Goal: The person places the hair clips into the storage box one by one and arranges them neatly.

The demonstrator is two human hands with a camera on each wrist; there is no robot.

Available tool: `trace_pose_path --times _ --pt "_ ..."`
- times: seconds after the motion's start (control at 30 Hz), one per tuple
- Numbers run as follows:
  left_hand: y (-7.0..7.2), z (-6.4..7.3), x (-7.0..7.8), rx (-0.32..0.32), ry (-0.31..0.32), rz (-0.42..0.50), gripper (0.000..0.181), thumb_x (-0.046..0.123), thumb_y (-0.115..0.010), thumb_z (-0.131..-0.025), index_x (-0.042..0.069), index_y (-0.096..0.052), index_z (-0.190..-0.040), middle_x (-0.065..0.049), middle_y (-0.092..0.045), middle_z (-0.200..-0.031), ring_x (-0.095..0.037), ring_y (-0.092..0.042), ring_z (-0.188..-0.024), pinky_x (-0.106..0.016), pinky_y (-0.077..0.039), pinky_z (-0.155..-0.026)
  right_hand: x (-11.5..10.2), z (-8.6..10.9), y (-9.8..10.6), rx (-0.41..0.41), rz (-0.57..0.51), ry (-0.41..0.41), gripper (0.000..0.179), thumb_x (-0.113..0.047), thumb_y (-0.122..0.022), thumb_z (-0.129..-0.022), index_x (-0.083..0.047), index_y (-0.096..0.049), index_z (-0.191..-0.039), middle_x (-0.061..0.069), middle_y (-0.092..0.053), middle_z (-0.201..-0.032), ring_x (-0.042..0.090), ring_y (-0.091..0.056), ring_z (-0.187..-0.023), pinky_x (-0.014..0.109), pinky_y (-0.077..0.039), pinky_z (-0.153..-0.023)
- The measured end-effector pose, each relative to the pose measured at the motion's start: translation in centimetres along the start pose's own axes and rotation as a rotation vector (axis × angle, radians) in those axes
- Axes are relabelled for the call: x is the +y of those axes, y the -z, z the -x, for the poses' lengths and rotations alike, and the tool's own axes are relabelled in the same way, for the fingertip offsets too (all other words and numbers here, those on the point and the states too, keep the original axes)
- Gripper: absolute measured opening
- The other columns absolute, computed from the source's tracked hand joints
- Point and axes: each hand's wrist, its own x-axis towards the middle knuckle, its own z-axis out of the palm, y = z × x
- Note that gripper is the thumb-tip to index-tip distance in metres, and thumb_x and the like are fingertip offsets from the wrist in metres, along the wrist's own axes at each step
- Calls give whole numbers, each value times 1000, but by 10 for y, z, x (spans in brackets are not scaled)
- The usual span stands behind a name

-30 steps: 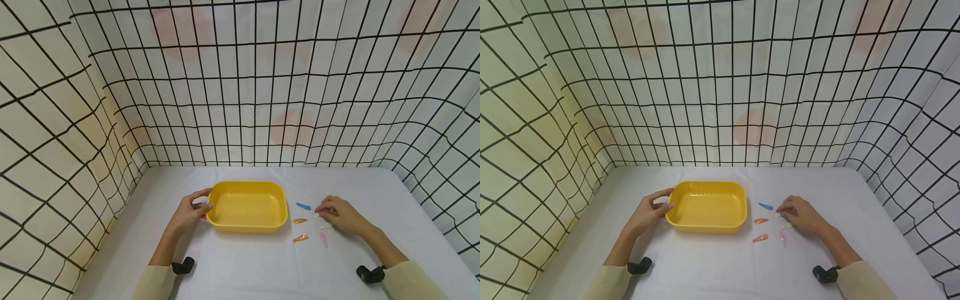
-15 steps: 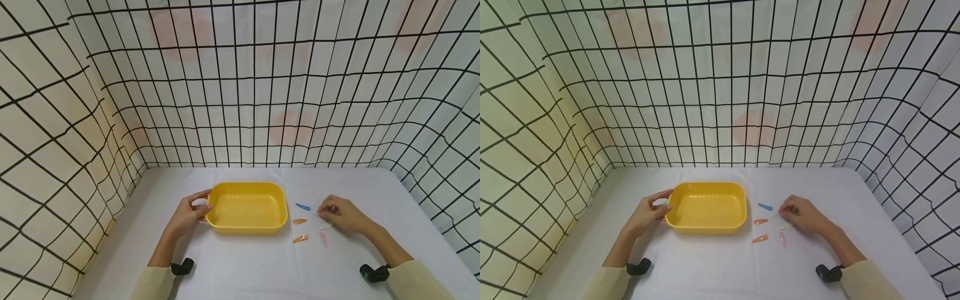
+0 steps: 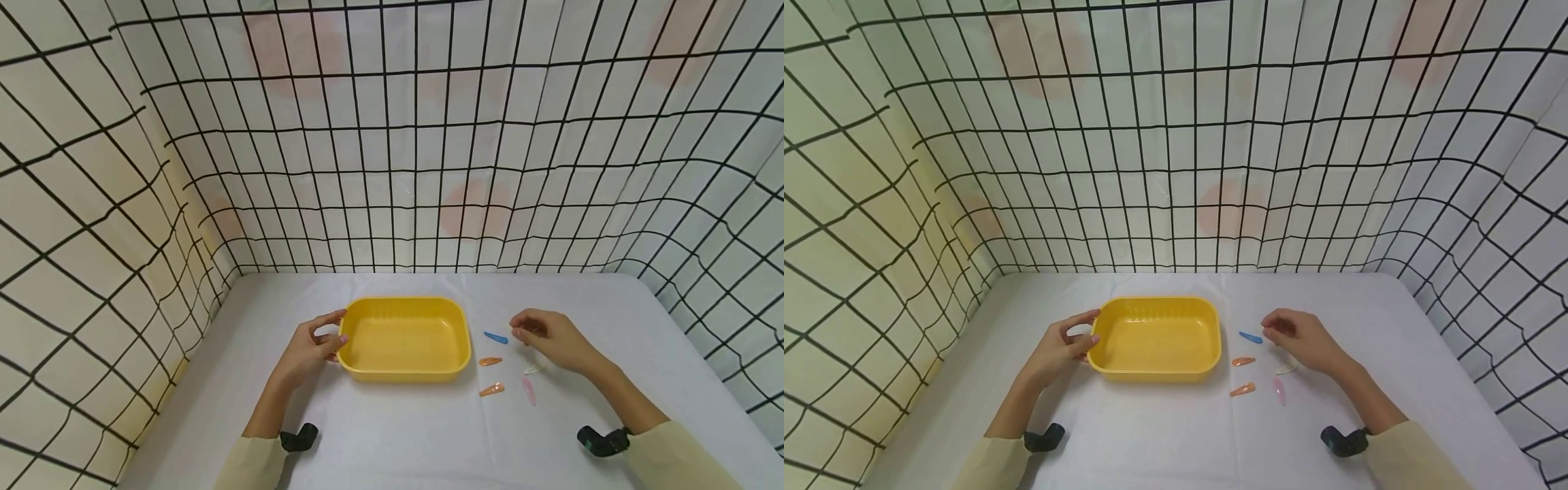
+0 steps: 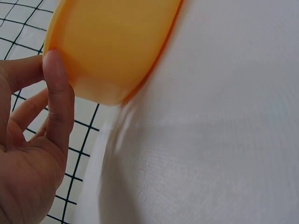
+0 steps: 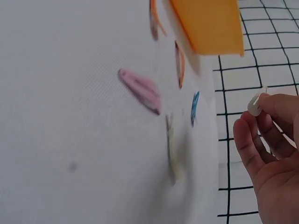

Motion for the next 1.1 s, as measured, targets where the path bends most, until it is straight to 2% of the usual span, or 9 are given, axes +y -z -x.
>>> trace_pose_path --times 0.17,0.3,0.4,0.6,0.87,1.1 --pt "-2 1 1 17 8 0 58 9 -77 -91 20 -60 -146 -13 -53 -141 -21 -68 -72 -24 -63 -67 -16 -7 -1 -31 -128 -22 26 -26 -67 -101 -4 -67 -116 12 -72 -100 19 -69 -83 35 -64 -77" --pt "-3 2 3 27 16 -2 58 10 -78 -91 19 -60 -145 -14 -53 -141 -22 -68 -74 -24 -62 -67 -29 -16 -6 -60 -247 -24 28 -23 -65 -102 0 -64 -117 20 -70 -101 20 -70 -82 38 -64 -81" --pt "-5 1 2 39 25 -9 58 11 -79 -90 20 -61 -144 -13 -54 -141 -22 -68 -75 -24 -62 -67 -38 -23 -12 -73 -323 -25 29 -24 -65 -102 1 -63 -118 20 -70 -99 21 -71 -82 36 -65 -81" --pt "-6 2 2 38 19 -12 59 11 -79 -89 21 -61 -144 -12 -54 -140 -21 -67 -70 -25 -63 -68 -64 -35 -25 -91 -420 -61 32 -26 -69 -100 1 -64 -116 16 -71 -95 25 -73 -81 34 -65 -79" --pt "-8 0 1 48 26 -6 59 9 -80 -89 21 -62 -143 -12 -53 -137 -21 -68 -75 -25 -63 -66 -91 -49 -44 -105 -550 -83 28 -18 -72 -98 5 -67 -113 17 -73 -91 25 -74 -78 37 -66 -77" --pt "-10 -1 1 51 22 -3 59 7 -79 -89 19 -61 -144 -13 -53 -137 -21 -68 -75 -25 -62 -65 -107 -61 -61 -105 -589 -104 25 -12 -71 -97 9 -67 -109 22 -74 -91 24 -75 -75 43 -66 -77"
